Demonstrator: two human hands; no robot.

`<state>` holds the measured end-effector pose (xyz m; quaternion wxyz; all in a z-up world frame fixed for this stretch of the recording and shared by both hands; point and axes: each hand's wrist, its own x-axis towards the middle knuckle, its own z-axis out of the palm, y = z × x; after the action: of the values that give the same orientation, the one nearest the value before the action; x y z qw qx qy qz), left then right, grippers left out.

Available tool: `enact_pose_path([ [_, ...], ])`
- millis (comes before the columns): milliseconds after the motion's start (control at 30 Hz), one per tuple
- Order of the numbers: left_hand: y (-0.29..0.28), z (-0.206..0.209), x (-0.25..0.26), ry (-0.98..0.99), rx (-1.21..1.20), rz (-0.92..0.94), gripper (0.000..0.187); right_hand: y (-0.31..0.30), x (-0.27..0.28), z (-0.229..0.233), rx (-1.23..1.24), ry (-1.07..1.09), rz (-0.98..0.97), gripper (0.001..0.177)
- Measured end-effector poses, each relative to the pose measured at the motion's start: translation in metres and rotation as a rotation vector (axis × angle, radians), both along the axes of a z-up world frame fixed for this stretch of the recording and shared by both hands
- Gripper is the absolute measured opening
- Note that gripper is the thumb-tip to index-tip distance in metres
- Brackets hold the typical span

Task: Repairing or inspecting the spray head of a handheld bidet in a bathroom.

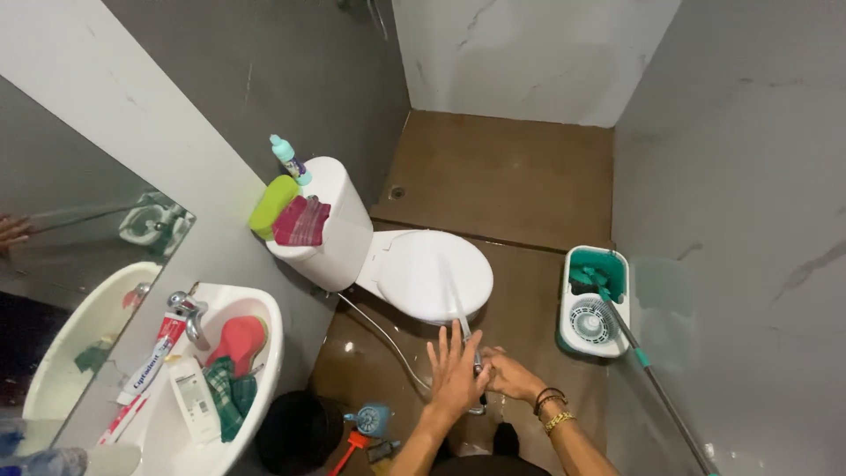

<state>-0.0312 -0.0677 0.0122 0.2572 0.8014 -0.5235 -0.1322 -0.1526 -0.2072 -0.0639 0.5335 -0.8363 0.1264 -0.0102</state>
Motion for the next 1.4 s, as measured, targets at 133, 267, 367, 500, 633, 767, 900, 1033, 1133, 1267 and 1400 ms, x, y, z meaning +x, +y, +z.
enact_pose_path([
  [133, -0.001, 0.014, 0.013, 0.027, 0.024, 0.011, 0.072, 0.002, 0.015, 0.009, -0.084, 0.038, 0.017, 0.038],
  [267, -0.002, 0.011, 0.022, 0.038, 0.105, -0.014, 0.072, 0.008, 0.019, 0.017, 0.040, 0.190, -0.052, 0.058],
  [367, 0.001, 0.016, 0.029, 0.046, 0.090, -0.019, 0.072, 0.007, 0.026, 0.014, -0.021, 0.122, -0.046, 0.060],
  [500, -0.001, 0.013, 0.038, 0.034, 0.082, -0.025, 0.072, 0.011, 0.029, 0.007, -0.025, 0.189, -0.065, 0.058],
  [633, -0.004, 0.019, 0.048, 0.048, 0.134, -0.042, 0.072, 0.009, 0.040, 0.005, -0.044, 0.299, -0.112, 0.074],
  [767, -0.001, 0.014, 0.054, 0.036, 0.132, -0.070, 0.072, 0.015, 0.042, 0.001, -0.054, 0.268, -0.117, 0.063],
  [900, 0.000, 0.022, 0.062, 0.058, 0.103, -0.067, 0.070, 0.018, 0.042, -0.015, -0.061, -0.002, -0.122, 0.057],
  [1033, 0.000, 0.015, 0.068, 0.046, 0.070, -0.097, 0.072, 0.021, 0.050, -0.012, -0.044, 0.041, -0.179, 0.057],
  [1133, 0.000, 0.013, 0.071, 0.026, 0.045, -0.085, 0.071, 0.024, 0.054, -0.002, -0.015, 0.110, -0.222, 0.059],
  [1267, 0.001, 0.008, 0.076, 0.049, 0.071, -0.125, 0.070, 0.031, 0.055, 0.013, 0.072, 0.200, -0.232, 0.062],
  [1400, 0.006, 0.020, 0.076, 0.081, 0.047, -0.118, 0.069, 0.035, 0.061, 0.024, 0.076, 0.325, -0.278, 0.065],
])
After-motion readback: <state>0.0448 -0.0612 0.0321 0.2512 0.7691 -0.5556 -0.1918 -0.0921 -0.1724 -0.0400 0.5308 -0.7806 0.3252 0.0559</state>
